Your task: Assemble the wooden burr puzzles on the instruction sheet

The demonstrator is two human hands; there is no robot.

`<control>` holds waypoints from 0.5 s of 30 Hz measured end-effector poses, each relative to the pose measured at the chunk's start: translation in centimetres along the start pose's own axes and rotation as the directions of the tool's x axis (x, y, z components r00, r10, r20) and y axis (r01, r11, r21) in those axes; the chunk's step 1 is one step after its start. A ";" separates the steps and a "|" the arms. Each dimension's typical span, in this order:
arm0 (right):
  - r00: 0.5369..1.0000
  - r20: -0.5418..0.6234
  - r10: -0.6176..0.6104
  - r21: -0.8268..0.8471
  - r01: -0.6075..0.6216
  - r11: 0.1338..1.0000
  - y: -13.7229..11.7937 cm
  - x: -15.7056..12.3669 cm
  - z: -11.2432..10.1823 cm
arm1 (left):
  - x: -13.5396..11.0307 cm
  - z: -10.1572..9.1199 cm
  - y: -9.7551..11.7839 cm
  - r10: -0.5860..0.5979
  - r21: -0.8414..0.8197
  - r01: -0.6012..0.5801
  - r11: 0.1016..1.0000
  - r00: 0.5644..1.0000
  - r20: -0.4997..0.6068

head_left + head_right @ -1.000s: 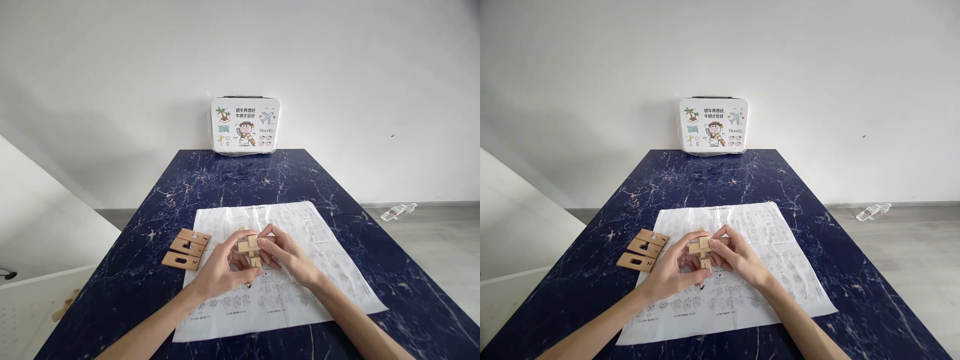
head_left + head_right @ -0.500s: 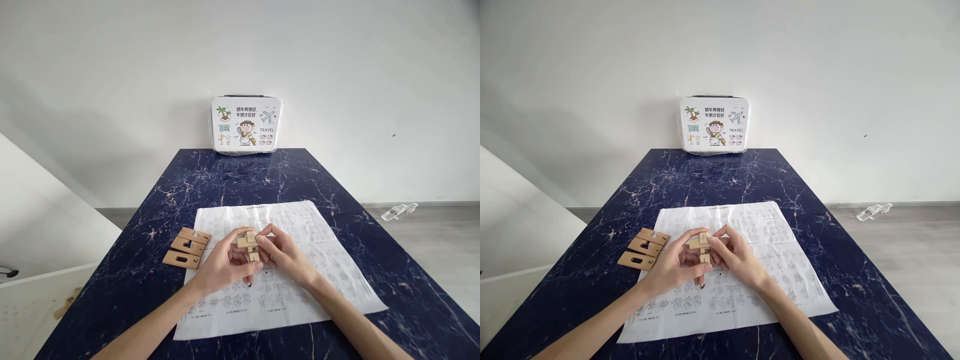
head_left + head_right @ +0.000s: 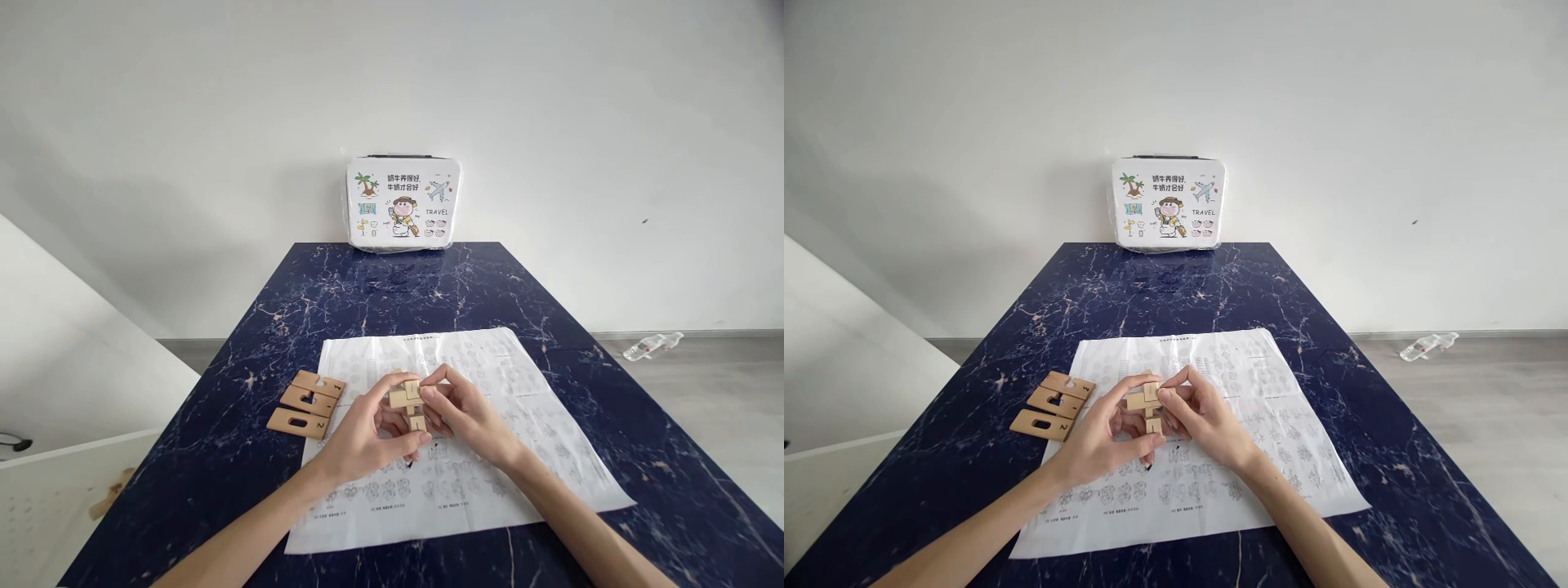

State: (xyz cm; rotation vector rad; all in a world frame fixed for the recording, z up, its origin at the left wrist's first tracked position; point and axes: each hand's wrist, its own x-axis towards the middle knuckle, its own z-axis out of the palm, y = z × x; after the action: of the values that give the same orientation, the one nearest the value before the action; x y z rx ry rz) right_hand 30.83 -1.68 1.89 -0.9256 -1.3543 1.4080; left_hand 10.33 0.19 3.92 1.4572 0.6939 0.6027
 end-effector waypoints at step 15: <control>0.955 -0.092 -0.281 -0.750 0.120 0.650 2.1 0.2 -0.3 | 1.4 -0.7 0.5 0.029 -0.133 -0.108 0.985 0.869 -0.493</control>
State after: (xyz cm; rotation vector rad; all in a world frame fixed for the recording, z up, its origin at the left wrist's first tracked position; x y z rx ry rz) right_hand 30.81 -1.33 -0.23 -1.3385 -1.8423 0.5231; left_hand 10.79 1.73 4.29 1.1897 0.9672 1.0824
